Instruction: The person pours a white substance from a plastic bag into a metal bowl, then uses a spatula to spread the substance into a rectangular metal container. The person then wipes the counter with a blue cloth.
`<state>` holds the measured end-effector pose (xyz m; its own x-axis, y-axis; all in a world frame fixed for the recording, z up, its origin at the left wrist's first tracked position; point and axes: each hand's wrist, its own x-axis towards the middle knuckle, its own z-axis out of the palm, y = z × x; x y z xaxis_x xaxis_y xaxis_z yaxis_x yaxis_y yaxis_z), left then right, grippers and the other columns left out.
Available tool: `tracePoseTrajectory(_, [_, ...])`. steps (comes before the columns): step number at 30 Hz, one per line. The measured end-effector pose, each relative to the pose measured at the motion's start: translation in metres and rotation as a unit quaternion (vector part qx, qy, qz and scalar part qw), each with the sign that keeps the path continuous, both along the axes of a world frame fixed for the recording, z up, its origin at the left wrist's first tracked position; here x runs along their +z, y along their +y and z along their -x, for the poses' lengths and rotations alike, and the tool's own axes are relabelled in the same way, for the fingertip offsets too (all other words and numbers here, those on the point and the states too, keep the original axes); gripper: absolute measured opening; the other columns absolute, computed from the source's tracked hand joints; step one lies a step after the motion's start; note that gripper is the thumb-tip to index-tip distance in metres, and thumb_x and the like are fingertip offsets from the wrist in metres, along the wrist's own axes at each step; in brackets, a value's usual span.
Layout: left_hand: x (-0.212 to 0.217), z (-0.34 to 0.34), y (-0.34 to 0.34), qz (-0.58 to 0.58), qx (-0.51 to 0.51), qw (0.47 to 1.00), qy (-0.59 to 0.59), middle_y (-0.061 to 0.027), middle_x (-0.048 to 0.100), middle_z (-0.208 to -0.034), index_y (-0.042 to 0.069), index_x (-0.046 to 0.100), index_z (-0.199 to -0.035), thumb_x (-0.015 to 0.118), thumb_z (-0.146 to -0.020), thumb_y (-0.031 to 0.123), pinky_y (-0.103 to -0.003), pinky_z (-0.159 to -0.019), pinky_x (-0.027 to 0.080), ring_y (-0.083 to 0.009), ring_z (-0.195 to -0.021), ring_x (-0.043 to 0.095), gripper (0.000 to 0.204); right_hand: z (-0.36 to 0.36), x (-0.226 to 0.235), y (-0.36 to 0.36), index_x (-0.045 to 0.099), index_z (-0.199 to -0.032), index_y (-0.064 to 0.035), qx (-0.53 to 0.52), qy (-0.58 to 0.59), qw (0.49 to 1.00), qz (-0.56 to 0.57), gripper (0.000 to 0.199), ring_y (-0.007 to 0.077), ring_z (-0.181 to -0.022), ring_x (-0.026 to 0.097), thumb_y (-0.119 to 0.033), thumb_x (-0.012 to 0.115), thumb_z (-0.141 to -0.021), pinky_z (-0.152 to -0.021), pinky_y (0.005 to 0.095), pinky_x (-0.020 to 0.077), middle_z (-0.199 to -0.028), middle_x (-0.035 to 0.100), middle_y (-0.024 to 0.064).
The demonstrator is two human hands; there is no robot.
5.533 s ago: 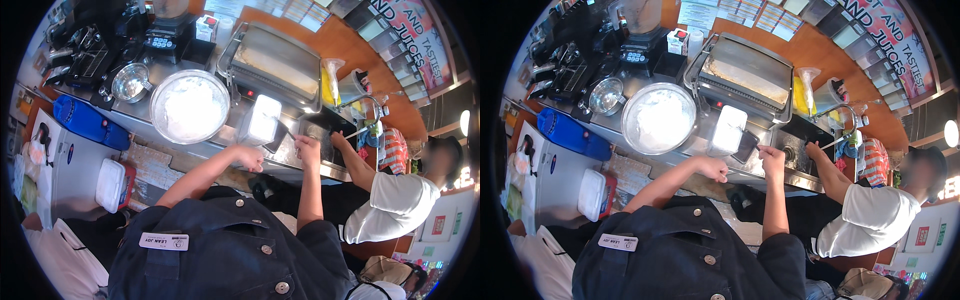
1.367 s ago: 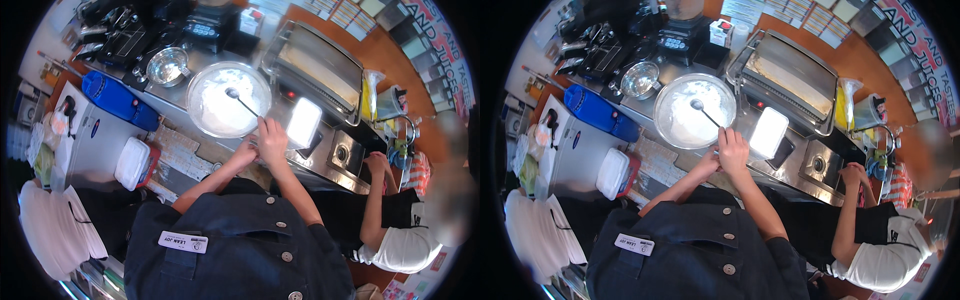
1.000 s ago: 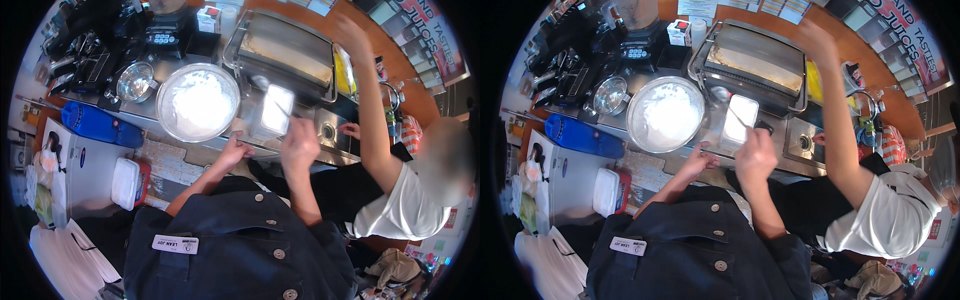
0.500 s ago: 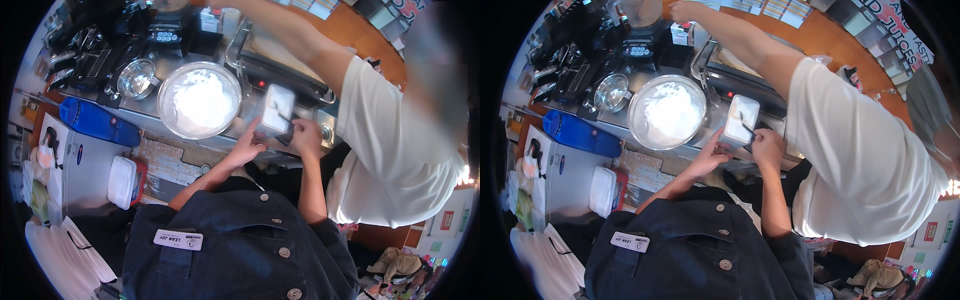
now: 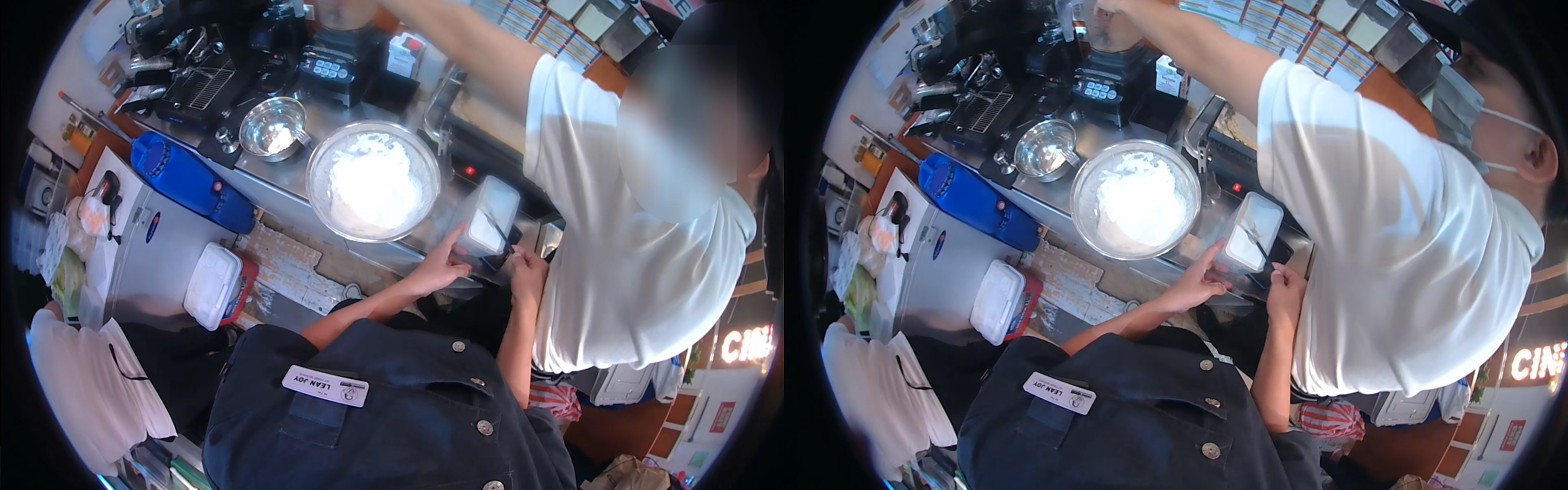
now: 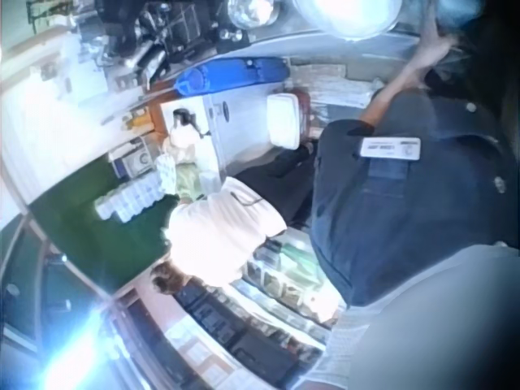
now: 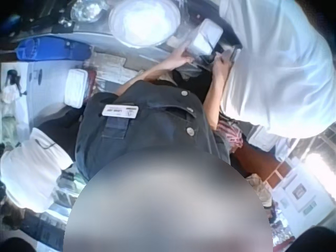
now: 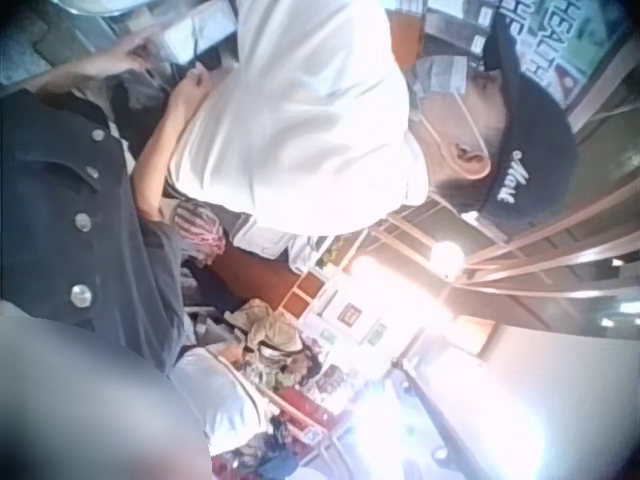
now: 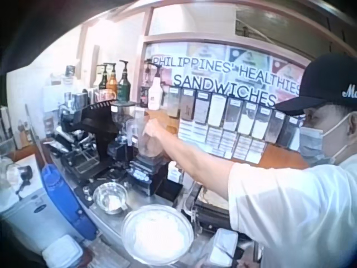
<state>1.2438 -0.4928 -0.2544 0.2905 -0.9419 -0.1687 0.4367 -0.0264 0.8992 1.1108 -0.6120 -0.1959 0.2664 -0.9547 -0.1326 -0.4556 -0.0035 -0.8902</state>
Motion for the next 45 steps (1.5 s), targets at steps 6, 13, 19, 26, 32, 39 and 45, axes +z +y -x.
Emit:
tracePoseTrajectory(6, [0.004, -0.001, 0.001, -0.008, -0.004, 1.000, 0.026, -0.0179, 0.044, -0.117, 0.018, 0.010, -0.147, 0.053, -0.072, -0.015, -0.029, -0.079, 0.048, -0.0202, -0.093, 0.060, 0.092, 0.000, -0.016, 0.029, 0.063, -0.100, 0.0069, -0.046, -0.037, 0.998, 0.007, 0.021, 0.0149, -0.076, 0.058, -0.004, 0.053, -0.085, -0.073, 0.0265, 0.0446, -0.085, 0.065, 0.0103])
tracePoseTrajectory(13, [-0.002, -0.004, 0.002, -0.004, -0.008, 0.999, 0.046, -0.0176, 0.044, -0.119, 0.018, 0.010, -0.146, 0.051, -0.073, -0.016, -0.028, -0.080, 0.048, -0.0203, -0.094, 0.060, 0.091, 0.000, -0.010, 0.045, 0.061, -0.103, 0.0070, -0.043, -0.015, 0.993, 0.110, 0.024, 0.0193, -0.081, 0.060, -0.007, 0.050, -0.087, -0.077, 0.0306, 0.0451, -0.088, 0.065, 0.0165])
tracePoseTrajectory(19, [-0.005, -0.004, 0.005, -0.001, -0.009, 0.998, 0.057, -0.0187, 0.042, -0.122, 0.016, 0.008, -0.146, 0.052, -0.074, -0.016, -0.029, -0.080, 0.048, -0.0209, -0.094, 0.061, 0.090, -0.004, -0.004, 0.050, 0.061, -0.105, 0.0068, -0.058, -0.023, 0.996, 0.071, 0.022, 0.0129, -0.085, 0.057, -0.002, 0.050, -0.088, -0.080, 0.0250, 0.0430, -0.092, 0.064, 0.0104])
tracePoseTrajectory(26, [0.000, -0.007, 0.007, -0.007, 0.005, 0.998, 0.056, -0.0189, 0.042, -0.122, 0.016, 0.008, -0.146, 0.054, -0.073, -0.014, -0.029, -0.081, 0.048, -0.0212, -0.094, 0.061, 0.091, 0.000, -0.012, 0.050, 0.061, -0.103, 0.0048, -0.074, -0.064, 0.992, 0.076, 0.021, 0.0126, -0.080, 0.056, -0.003, 0.050, -0.088, -0.074, 0.0255, 0.0438, -0.090, 0.063, 0.0100])
tracePoseTrajectory(32, [-0.006, -0.007, 0.006, -0.004, 0.006, 0.998, 0.064, -0.0204, 0.039, -0.123, 0.016, 0.007, -0.146, 0.056, -0.072, -0.012, -0.031, -0.080, 0.048, -0.0218, -0.093, 0.060, 0.093, 0.007, -0.026, 0.043, 0.061, -0.104, 0.0051, -0.069, -0.092, 0.990, 0.077, 0.022, 0.0109, -0.080, 0.054, -0.005, 0.049, -0.088, -0.075, 0.0252, 0.0434, -0.090, 0.063, 0.0080])
tracePoseTrajectory(39, [-0.007, -0.008, 0.010, -0.015, 0.016, 0.997, 0.073, -0.0208, 0.040, -0.124, 0.015, 0.006, -0.146, 0.058, -0.075, -0.009, -0.032, -0.082, 0.048, -0.0234, -0.095, 0.060, 0.091, 0.005, -0.001, 0.047, 0.061, -0.104, 0.0049, -0.064, -0.108, 0.990, 0.061, 0.021, 0.0095, -0.079, 0.053, -0.006, 0.050, -0.089, -0.073, 0.0238, 0.0424, -0.089, 0.061, 0.0053])
tracePoseTrajectory(45, [-0.016, -0.016, 0.011, -0.063, 0.024, 0.994, 0.087, -0.0224, 0.043, -0.125, 0.011, 0.002, -0.145, 0.063, -0.078, -0.002, -0.031, -0.077, 0.049, -0.0241, -0.094, 0.060, 0.092, -0.032, 0.030, 0.065, 0.058, -0.107, 0.0018, 0.016, -0.184, 0.978, 0.096, 0.021, 0.0122, -0.086, 0.056, -0.006, 0.049, -0.090, -0.077, 0.0269, 0.0445, -0.091, 0.061, 0.0079])
